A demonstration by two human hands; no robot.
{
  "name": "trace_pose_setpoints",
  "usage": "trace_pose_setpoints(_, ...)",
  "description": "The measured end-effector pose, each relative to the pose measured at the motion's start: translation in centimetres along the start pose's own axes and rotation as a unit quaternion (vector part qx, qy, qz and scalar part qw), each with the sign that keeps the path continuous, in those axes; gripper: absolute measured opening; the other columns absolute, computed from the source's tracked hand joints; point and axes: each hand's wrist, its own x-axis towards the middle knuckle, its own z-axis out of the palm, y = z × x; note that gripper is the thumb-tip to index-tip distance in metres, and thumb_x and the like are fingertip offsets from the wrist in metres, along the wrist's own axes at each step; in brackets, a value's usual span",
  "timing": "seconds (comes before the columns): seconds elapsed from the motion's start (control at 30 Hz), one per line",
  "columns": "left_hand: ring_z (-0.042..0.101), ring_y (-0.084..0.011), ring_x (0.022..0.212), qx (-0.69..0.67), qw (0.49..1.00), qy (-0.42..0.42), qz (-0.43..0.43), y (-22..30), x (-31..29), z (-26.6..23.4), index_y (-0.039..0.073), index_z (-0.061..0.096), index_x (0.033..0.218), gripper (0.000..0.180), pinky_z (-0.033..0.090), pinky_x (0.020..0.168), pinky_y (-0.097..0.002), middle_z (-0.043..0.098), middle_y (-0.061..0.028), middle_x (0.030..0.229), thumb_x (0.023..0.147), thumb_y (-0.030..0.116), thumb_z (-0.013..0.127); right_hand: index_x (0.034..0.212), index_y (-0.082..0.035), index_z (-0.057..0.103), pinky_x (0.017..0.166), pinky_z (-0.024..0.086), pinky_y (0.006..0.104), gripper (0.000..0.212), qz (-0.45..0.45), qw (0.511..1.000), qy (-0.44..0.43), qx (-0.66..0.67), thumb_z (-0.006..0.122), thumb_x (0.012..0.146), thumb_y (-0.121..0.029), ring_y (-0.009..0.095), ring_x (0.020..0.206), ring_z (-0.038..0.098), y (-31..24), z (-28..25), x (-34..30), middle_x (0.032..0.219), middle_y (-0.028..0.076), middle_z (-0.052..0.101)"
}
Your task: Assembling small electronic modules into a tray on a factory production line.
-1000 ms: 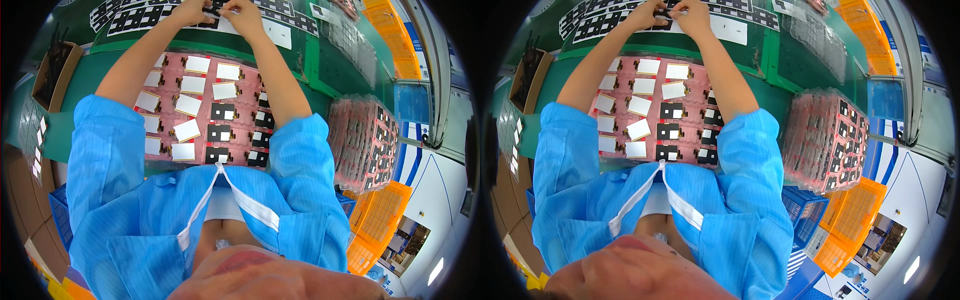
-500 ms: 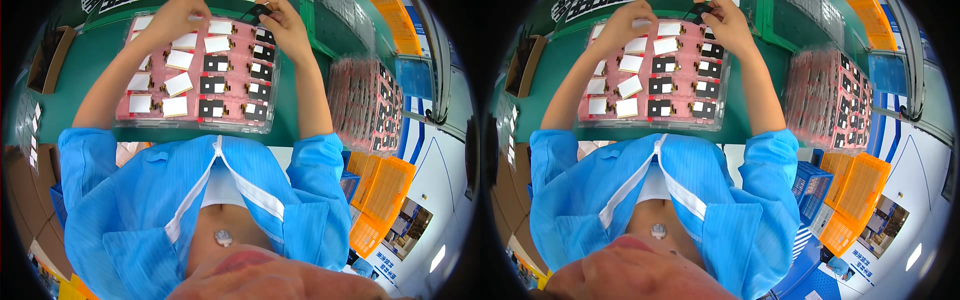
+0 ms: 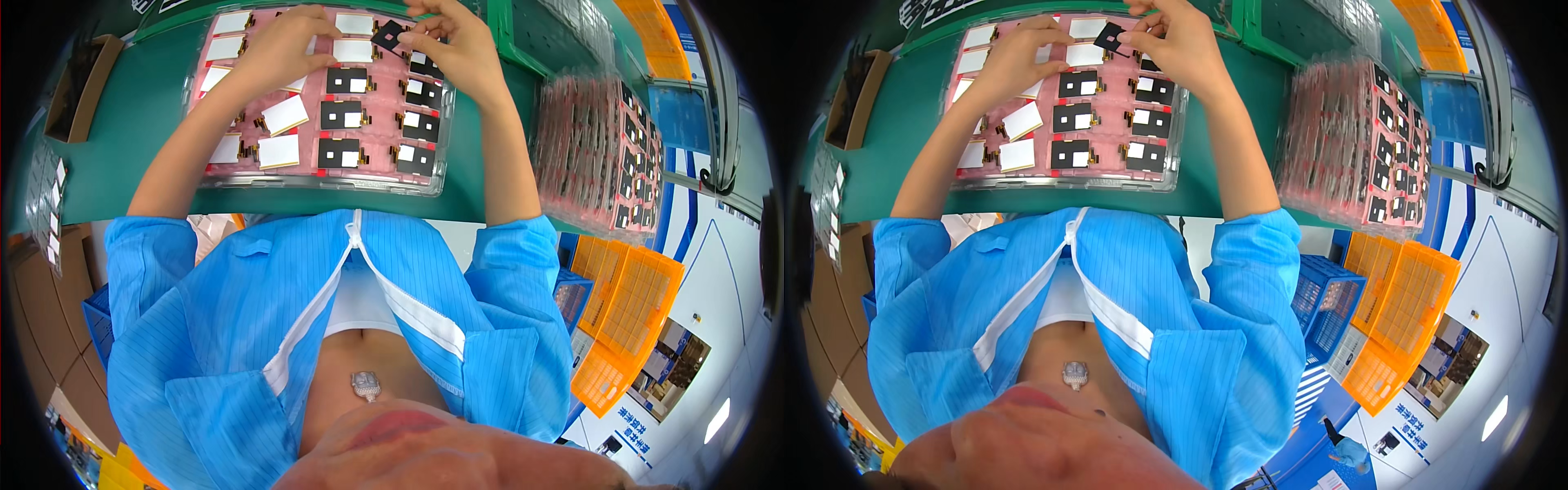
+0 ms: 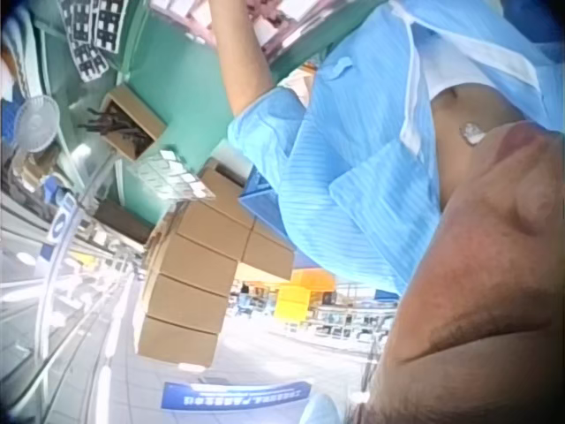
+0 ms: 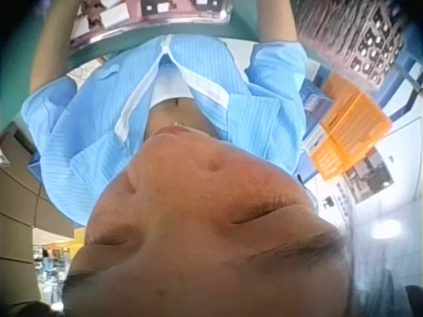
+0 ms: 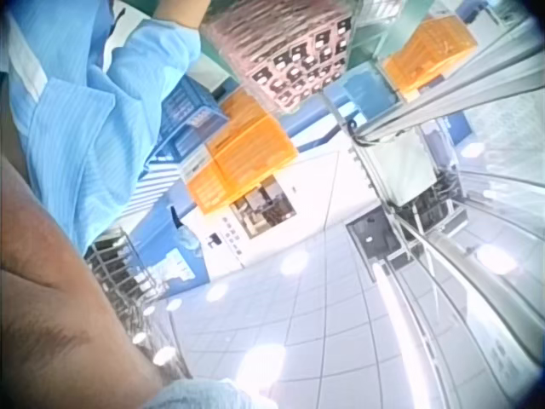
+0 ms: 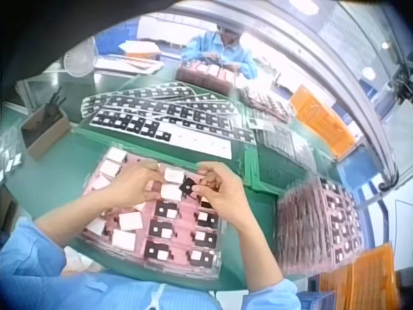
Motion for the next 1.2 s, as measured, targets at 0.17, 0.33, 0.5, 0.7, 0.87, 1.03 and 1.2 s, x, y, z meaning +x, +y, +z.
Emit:
trace_pose_setpoints(0.17, 0.063, -0.0288, 0.106, -0.015, 0.999, 0.031, 0.016, 0.0, -0.4, -0.1, 0.008, 0.073, 0.112, 0.036, 0.052, 0.089, -0.0415, 0.064, -0.0056, 0.108, 0.079, 0.015, 0.083, 0.097, -0.001, 0.071, 0.068, 0.048, 0.0239, 0.013, -0.015, 0.996, -0.039, -0.078, 0.076, 0.085, 0.002, 0.011, 0.074, 0.058, 0.9, 0.6, 0.8, 0.096, 0.005, 0.063)
trace_pose_setpoints(0.33, 0.063, -0.0290, 0.106, -0.018, 0.999, 0.031, 0.022, -0.1, -0.4, 0.2, 0.008, 0.072, 0.114, 0.038, 0.051, 0.090, -0.0414, 0.064, -0.0064, 0.108, 0.079, 0.015, 0.084, 0.096, -0.003, 0.070, 0.068, 0.048, 0.0276, 0.013, -0.344, 0.917, 0.008, -0.203, 0.076, 0.085, -0.001, 0.017, 0.075, 0.061, 1.3, 1.5, 2.6, 0.091, 0.010, 0.065)
trace_pose_setpoints(0.5, 0.062, -0.0292, 0.106, -0.023, 0.998, 0.047, 0.023, -0.4, -1.2, 0.6, 0.005, 0.071, 0.115, 0.039, 0.051, 0.090, -0.0403, 0.063, -0.0071, 0.108, 0.079, 0.014, 0.083, 0.097, -0.002, 0.068, 0.064, 0.048, 0.0314, 0.014, 0.049, 0.988, -0.121, -0.079, 0.075, 0.084, -0.002, 0.018, 0.071, 0.062, -2.8, 2.5, 2.8, 0.077, 0.009, 0.065)
trace_pose_setpoints(0.7, 0.062, -0.0291, 0.105, -0.063, 0.997, 0.045, 0.015, -0.3, -0.8, 0.2, 0.001, 0.070, 0.114, 0.040, 0.050, 0.091, -0.0383, 0.063, -0.0073, 0.108, 0.078, 0.014, 0.083, 0.090, 0.001, 0.068, 0.063, 0.047, 0.0325, 0.009, 0.002, 0.980, -0.176, -0.092, 0.074, 0.086, -0.005, 0.017, 0.065, 0.058, 1.2, 2.8, 4.0, 0.071, 0.009, 0.064)
trace_pose_setpoints(0.87, 0.062, -0.0291, 0.104, -0.055, 0.997, 0.043, 0.014, -0.1, -0.9, 0.0, 0.001, 0.070, 0.114, 0.041, 0.050, 0.089, -0.0384, 0.064, -0.0074, 0.110, 0.077, 0.014, 0.083, 0.088, 0.001, 0.068, 0.063, 0.048, 0.0344, 0.011, 0.009, 0.978, -0.178, -0.104, 0.073, 0.086, -0.008, 0.019, 0.065, 0.060, 2.2, 3.5, 4.3, 0.072, 0.012, 0.065)
trace_pose_setpoints(1.03, 0.063, -0.0289, 0.103, -0.044, 0.998, 0.035, 0.006, 0.3, -1.0, -0.3, 0.001, 0.070, 0.114, 0.041, 0.050, 0.089, -0.0384, 0.064, -0.0076, 0.110, 0.077, 0.014, 0.083, 0.090, -0.001, 0.070, 0.064, 0.050, 0.0377, 0.013, -0.015, 0.973, -0.179, -0.143, 0.073, 0.086, -0.012, 0.027, 0.067, 0.065, 2.1, 3.9, 4.5, 0.075, 0.016, 0.068)
trace_pose_setpoints(1.2, 0.063, -0.0292, 0.103, -0.048, 0.998, 0.032, 0.001, 0.2, -0.4, 0.7, 0.002, 0.071, 0.113, 0.040, 0.050, 0.088, -0.0395, 0.065, -0.0075, 0.109, 0.076, 0.013, 0.084, 0.090, -0.001, 0.071, 0.066, 0.051, 0.0404, 0.013, -0.008, 0.975, -0.168, -0.145, 0.073, 0.085, -0.014, 0.032, 0.071, 0.067, 2.3, 4.1, 4.4, 0.078, 0.017, 0.069)
